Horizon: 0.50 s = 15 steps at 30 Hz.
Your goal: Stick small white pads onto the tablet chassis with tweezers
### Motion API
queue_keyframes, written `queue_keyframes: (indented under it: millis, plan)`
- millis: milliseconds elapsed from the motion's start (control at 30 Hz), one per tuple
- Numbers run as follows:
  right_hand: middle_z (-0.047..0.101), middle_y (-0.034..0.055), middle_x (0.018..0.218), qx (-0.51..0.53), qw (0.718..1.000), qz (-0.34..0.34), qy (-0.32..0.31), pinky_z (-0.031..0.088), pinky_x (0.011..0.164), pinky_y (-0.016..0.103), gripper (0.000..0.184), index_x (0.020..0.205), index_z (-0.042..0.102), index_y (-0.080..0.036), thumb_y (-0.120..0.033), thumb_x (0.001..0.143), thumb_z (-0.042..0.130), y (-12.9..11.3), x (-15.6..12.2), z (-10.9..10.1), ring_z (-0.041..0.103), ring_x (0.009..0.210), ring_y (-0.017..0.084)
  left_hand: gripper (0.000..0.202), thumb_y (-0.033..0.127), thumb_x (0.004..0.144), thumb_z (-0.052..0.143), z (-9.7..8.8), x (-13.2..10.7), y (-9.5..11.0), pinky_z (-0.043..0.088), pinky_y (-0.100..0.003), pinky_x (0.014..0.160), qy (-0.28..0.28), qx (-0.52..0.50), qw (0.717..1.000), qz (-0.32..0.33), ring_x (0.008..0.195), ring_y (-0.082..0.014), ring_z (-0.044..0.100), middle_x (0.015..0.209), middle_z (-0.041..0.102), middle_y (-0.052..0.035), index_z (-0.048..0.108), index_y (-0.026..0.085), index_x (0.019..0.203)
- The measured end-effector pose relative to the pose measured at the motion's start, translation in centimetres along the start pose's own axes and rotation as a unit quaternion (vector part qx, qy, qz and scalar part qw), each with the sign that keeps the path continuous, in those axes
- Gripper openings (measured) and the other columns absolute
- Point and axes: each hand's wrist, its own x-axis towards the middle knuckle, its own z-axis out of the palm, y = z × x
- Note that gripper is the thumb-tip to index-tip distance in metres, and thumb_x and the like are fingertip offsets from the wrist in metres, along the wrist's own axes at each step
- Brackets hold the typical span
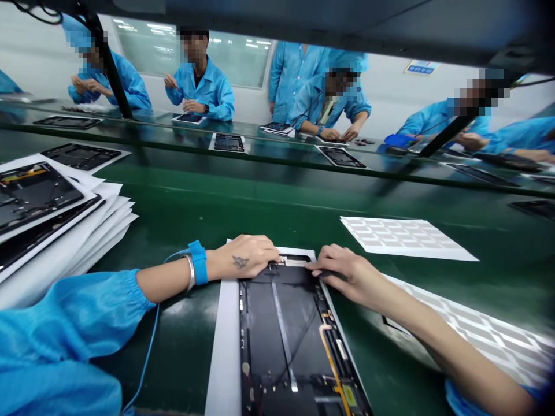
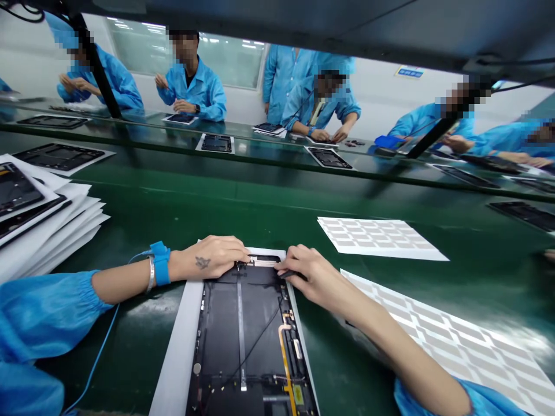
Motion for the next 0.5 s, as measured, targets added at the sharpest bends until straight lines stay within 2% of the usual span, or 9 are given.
queue_keyframes:
  millis: [133, 200, 267, 367, 500]
  plan:
    - [0.062, 0.0063, 0.081, 0.017, 0.998, -0.009, 0.059, 0.045, 0.069, 0.033, 0.022, 0.085, 0.067, -0.021, -0.011, 0.091, 0.048, 0.0, 0.5, 0.2, 0.057, 0.079, 0.021, 0.032, 0.004, 0.094, 0.039, -0.1, 0.1, -0.1, 0.049, -0.029, 0.089, 0.015, -0.033, 0.999, -0.015, 0.102, -0.0195, 0.06, 0.105, 0.069, -0.0082, 0.066, 0.013, 0.109]
    - [0.062, 0.0063, 0.082, 0.019, 0.994, -0.015, 0.105, 0.046, 0.069, 0.032, 0.021, 0.091, 0.067, -0.021, -0.013, 0.093, 0.048, -0.3, 0.8, 0.9, 0.057, 0.079, 0.021, 0.033, 0.003, 0.093, 0.039, -0.1, 0.1, -0.1, 0.049, -0.029, 0.088, 0.015, -0.039, 0.999, -0.018, 0.101, -0.0192, 0.059, 0.105, 0.069, -0.0077, 0.066, 0.014, 0.109]
    - [0.061, 0.0067, 0.084, 0.017, 0.992, -0.027, 0.126, 0.046, 0.07, 0.033, 0.021, 0.101, 0.068, -0.021, -0.014, 0.095, 0.049, -0.7, 1.2, 1.6, 0.056, 0.08, 0.021, 0.033, 0.003, 0.093, 0.039, -0.1, 0.1, -0.1, 0.048, -0.029, 0.087, 0.014, -0.039, 0.999, -0.017, 0.1, -0.0194, 0.058, 0.104, 0.069, -0.008, 0.066, 0.013, 0.108]
    - [0.06, 0.0068, 0.087, 0.02, 0.994, -0.042, 0.103, 0.047, 0.071, 0.035, 0.027, 0.111, 0.068, -0.022, -0.014, 0.094, 0.049, -1.0, 1.6, 2.3, 0.056, 0.082, 0.022, 0.032, 0.004, 0.093, 0.039, -0.1, 0.1, -0.1, 0.048, -0.029, 0.087, 0.014, -0.041, 0.999, -0.013, 0.099, -0.0197, 0.057, 0.104, 0.069, -0.0084, 0.066, 0.012, 0.107]
    - [0.06, 0.0067, 0.087, 0.044, 0.995, -0.04, 0.075, 0.048, 0.074, 0.035, 0.033, 0.115, 0.068, -0.025, -0.011, 0.093, 0.048, -0.9, 1.8, 2.5, 0.056, 0.084, 0.022, 0.031, 0.005, 0.094, 0.039, 0.2, 0.0, -0.3, 0.046, -0.029, 0.088, 0.011, -0.049, 0.999, -0.017, 0.101, -0.0195, 0.057, 0.105, 0.068, -0.008, 0.065, 0.013, 0.108]
